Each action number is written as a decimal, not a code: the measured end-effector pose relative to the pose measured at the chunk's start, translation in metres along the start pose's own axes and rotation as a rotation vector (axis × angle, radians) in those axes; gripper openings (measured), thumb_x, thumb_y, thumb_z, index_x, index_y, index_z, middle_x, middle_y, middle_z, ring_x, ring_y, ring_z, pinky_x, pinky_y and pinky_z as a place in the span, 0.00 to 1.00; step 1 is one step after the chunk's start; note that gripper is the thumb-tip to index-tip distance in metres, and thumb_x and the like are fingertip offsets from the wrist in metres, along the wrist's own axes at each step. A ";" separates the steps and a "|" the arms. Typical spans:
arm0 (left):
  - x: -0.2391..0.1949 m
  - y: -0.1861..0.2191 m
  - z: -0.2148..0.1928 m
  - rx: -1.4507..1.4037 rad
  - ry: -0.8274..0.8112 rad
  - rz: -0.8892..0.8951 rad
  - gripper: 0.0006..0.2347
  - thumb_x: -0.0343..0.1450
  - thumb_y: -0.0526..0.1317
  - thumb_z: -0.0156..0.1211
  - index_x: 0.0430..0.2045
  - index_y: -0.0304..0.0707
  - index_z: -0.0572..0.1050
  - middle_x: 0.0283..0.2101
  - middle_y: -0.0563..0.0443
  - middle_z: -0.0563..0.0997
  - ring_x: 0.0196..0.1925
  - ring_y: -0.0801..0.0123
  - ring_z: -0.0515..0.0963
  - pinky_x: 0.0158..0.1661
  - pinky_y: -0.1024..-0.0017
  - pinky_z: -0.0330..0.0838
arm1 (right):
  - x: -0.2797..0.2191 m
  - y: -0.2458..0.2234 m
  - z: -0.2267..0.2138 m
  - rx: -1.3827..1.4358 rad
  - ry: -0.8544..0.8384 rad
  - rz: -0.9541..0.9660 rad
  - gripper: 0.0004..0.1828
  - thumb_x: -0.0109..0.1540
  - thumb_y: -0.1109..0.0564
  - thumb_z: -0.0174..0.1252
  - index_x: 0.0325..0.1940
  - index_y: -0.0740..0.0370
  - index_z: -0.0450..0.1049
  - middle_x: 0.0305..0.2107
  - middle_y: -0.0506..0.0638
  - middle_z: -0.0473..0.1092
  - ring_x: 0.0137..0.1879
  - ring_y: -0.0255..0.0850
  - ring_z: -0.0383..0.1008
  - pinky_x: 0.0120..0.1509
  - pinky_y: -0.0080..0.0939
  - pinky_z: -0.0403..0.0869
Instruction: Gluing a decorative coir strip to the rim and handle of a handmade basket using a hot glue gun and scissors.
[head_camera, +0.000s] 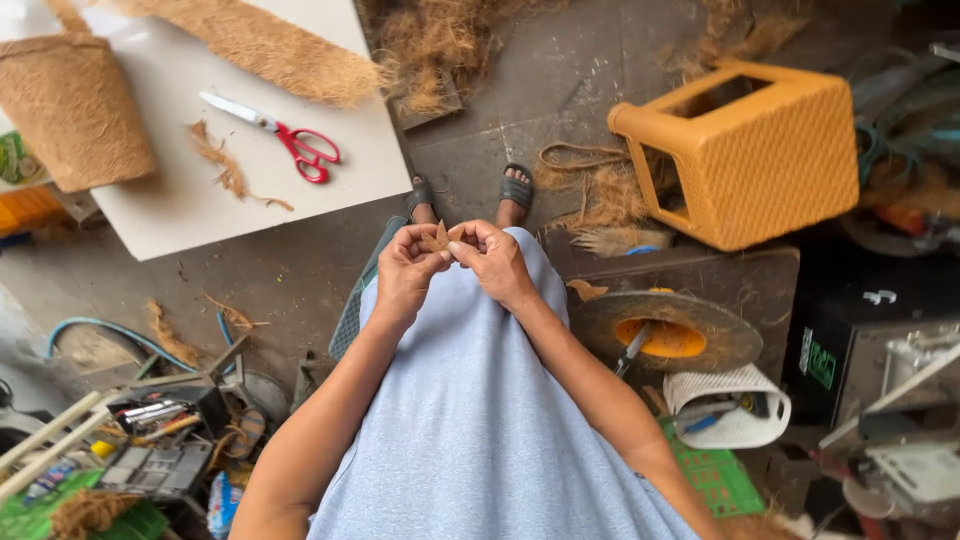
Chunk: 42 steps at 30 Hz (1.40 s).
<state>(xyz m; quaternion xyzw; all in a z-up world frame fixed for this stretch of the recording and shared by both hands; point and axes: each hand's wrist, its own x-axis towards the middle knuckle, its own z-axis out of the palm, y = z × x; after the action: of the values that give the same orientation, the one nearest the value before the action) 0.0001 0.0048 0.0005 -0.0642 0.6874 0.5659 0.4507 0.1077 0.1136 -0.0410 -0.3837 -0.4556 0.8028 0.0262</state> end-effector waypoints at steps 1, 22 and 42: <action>0.001 0.003 0.005 0.015 -0.021 -0.011 0.21 0.62 0.23 0.67 0.49 0.24 0.71 0.33 0.41 0.79 0.33 0.65 0.85 0.36 0.74 0.82 | 0.000 0.000 -0.001 0.013 0.025 0.002 0.11 0.62 0.58 0.64 0.47 0.62 0.76 0.28 0.52 0.76 0.35 0.34 0.77 0.41 0.32 0.78; 0.047 0.013 -0.026 0.112 -0.101 0.249 0.23 0.59 0.21 0.68 0.47 0.32 0.70 0.30 0.47 0.77 0.29 0.70 0.82 0.34 0.76 0.79 | 0.019 -0.016 0.037 0.174 0.159 -0.132 0.09 0.58 0.61 0.63 0.43 0.63 0.78 0.27 0.52 0.76 0.36 0.35 0.76 0.41 0.33 0.76; 0.043 0.075 -0.219 -0.041 0.245 0.321 0.20 0.63 0.30 0.65 0.47 0.44 0.66 0.25 0.52 0.82 0.23 0.76 0.80 0.26 0.80 0.72 | 0.108 -0.028 0.228 -0.219 -0.202 -0.157 0.08 0.62 0.62 0.64 0.41 0.68 0.73 0.28 0.55 0.72 0.36 0.36 0.75 0.39 0.32 0.77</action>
<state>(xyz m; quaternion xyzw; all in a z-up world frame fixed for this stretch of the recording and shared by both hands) -0.1896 -0.1335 0.0148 -0.0310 0.7269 0.6323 0.2663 -0.1227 0.0102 -0.0183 -0.2649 -0.5692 0.7784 0.0011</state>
